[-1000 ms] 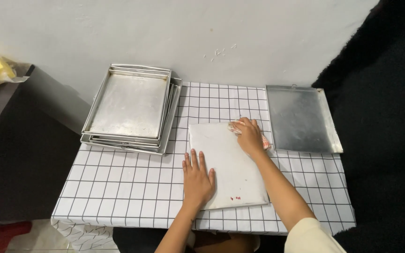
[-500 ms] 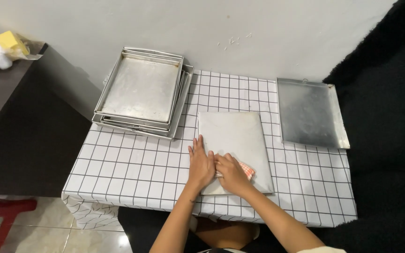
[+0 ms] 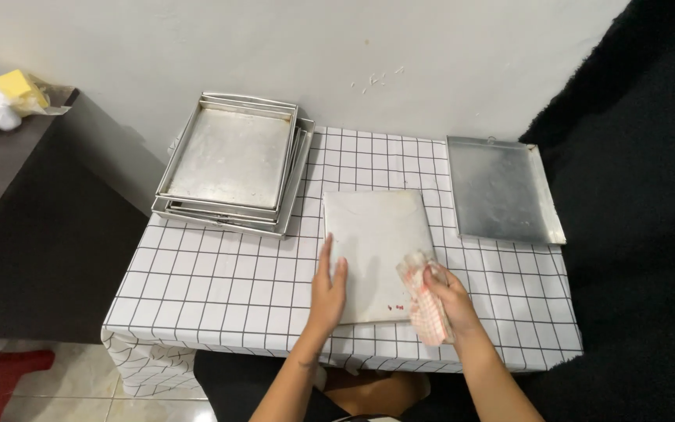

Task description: A person is cleaning a stack of metal baking trays by wiping them down with a cloth on a table.

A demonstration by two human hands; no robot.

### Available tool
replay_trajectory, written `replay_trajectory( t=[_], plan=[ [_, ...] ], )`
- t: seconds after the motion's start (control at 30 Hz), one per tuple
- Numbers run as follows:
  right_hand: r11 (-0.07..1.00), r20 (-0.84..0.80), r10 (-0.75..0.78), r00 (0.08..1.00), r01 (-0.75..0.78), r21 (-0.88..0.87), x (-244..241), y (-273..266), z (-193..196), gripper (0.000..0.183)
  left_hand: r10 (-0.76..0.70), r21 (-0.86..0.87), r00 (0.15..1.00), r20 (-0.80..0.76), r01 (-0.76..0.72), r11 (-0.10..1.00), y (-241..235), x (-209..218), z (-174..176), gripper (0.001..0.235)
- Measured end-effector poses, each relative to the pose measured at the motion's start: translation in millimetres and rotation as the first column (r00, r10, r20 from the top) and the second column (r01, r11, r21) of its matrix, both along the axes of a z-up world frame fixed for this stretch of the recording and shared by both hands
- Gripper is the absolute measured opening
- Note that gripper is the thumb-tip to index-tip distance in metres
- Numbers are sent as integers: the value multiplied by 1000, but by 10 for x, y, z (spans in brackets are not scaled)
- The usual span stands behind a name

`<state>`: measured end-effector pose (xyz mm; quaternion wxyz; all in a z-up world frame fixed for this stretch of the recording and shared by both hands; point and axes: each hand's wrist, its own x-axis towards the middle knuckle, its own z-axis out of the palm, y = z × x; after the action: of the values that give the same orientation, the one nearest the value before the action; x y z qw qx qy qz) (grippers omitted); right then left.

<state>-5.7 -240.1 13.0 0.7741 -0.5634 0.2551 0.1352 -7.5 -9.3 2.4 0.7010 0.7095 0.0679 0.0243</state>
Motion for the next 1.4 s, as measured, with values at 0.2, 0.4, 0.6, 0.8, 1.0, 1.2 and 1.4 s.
replay_trajectory(
  t=[0.2,0.4,0.6,0.8,1.0,1.2,1.4],
  plan=[
    [703,192,79,978,-191,685,12,320,-134,41,-281,-445,959,-38,235,864,-286,-295,300,84],
    [923,181,-25,983,-47,382,-133,527,225,55,-444,-294,896,11,427,855,-445,-428,320,105],
    [932,529,211,822,-333,146,-281,517,214,84,-388,-228,920,61,391,892,-610,-361,434,100],
    [745,503,381,776,65,-664,10,-80,-202,41,37,-306,966,-258,-118,945,-86,-142,-120,39],
    [391,268,566,780,32,-920,570,-78,-783,45,-140,664,990,13,96,741,-122,103,127,60],
    [137,164,768,619,92,-986,554,-45,-1097,64,-514,965,856,60,82,250,-725,-83,-756,74],
    [119,134,793,594,66,-991,530,-43,-1024,64,-651,947,759,-1,209,243,-546,51,-806,68]
  ],
)
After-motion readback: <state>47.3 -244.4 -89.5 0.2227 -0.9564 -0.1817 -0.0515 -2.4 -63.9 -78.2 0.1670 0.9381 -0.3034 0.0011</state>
